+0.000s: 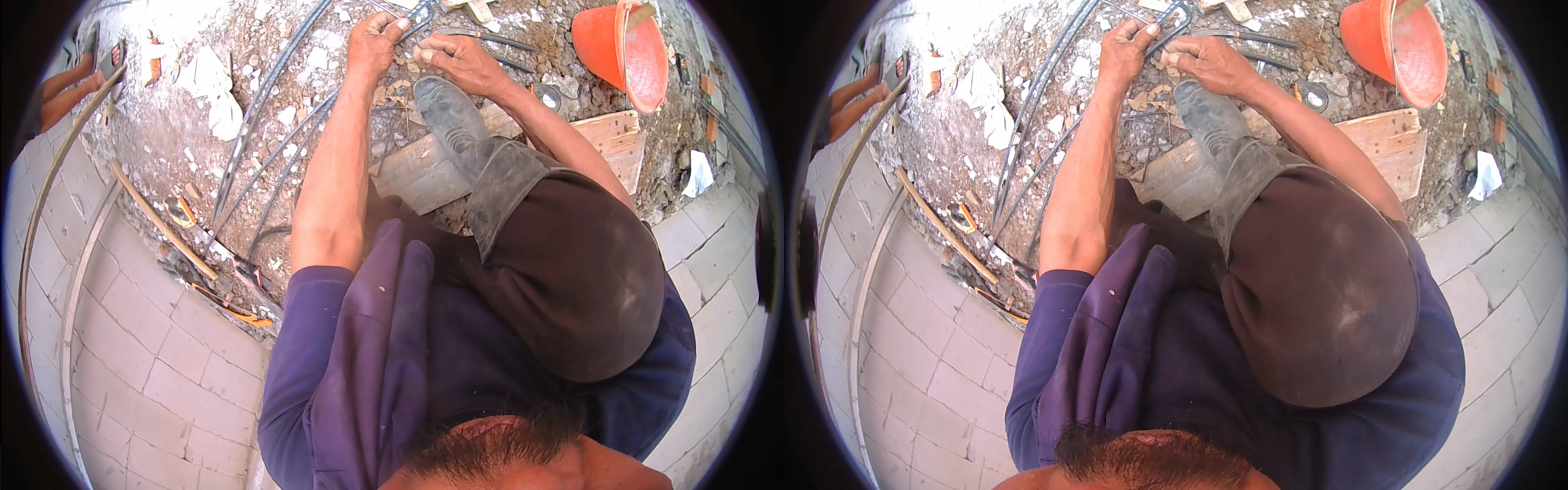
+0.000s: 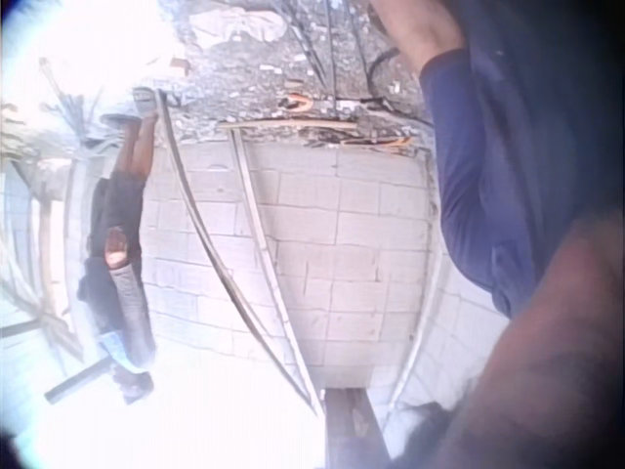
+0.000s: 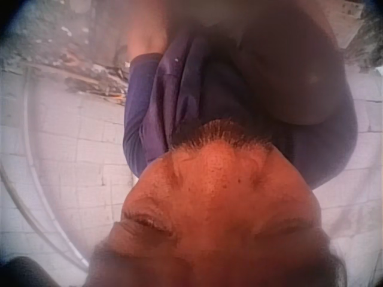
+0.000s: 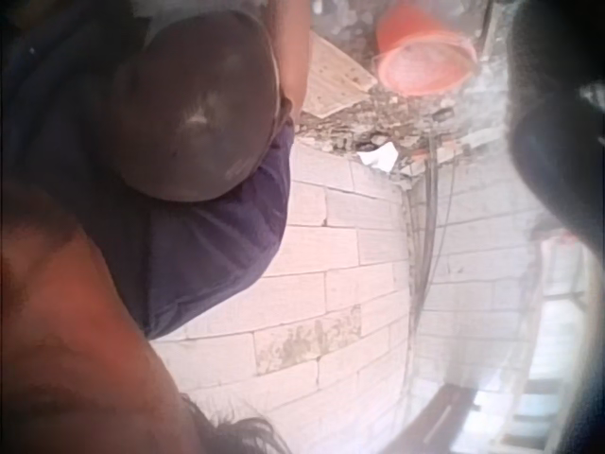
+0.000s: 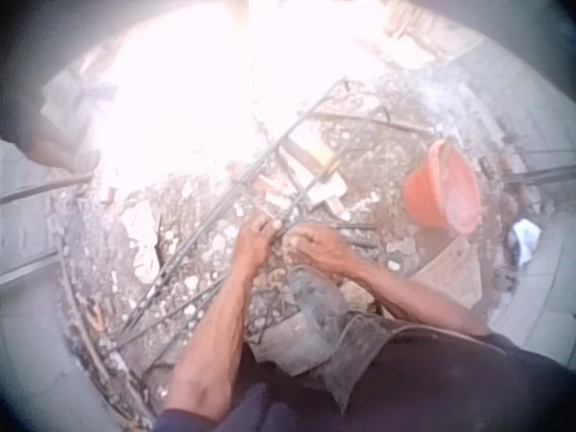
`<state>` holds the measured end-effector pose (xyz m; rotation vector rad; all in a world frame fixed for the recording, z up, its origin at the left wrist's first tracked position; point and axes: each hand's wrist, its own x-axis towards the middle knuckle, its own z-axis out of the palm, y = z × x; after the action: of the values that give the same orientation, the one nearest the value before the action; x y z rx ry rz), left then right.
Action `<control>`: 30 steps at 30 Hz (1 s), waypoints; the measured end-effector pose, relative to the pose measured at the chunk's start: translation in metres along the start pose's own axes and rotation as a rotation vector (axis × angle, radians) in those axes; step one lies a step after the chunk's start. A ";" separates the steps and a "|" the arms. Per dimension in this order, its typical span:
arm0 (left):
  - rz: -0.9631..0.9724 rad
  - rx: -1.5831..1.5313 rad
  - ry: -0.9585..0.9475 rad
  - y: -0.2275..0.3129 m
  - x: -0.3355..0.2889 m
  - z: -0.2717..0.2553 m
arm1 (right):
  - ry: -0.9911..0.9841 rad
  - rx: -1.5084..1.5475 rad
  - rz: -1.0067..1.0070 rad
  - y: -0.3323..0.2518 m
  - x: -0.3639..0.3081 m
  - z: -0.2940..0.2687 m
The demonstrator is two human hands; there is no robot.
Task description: The person measures, cuts, and ties steel rebar for construction reinforcement. They use a measuring tape, pliers, and wire to secure the metal bars together.
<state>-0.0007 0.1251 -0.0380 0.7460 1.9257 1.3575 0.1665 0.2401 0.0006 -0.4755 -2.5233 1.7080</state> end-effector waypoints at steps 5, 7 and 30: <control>0.019 0.088 0.030 0.016 -0.002 0.009 | 0.475 -0.338 0.234 -0.011 0.042 -0.032; -0.003 0.100 0.025 0.015 -0.003 0.010 | 0.462 -0.559 0.149 0.007 0.031 -0.025; -0.080 0.048 0.002 0.021 -0.004 0.004 | -0.087 -1.087 0.261 0.034 -0.044 -0.053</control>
<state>0.0068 0.1310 -0.0183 0.6837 1.9749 1.2685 0.2273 0.2862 -0.0044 -0.7835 -3.3617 0.1996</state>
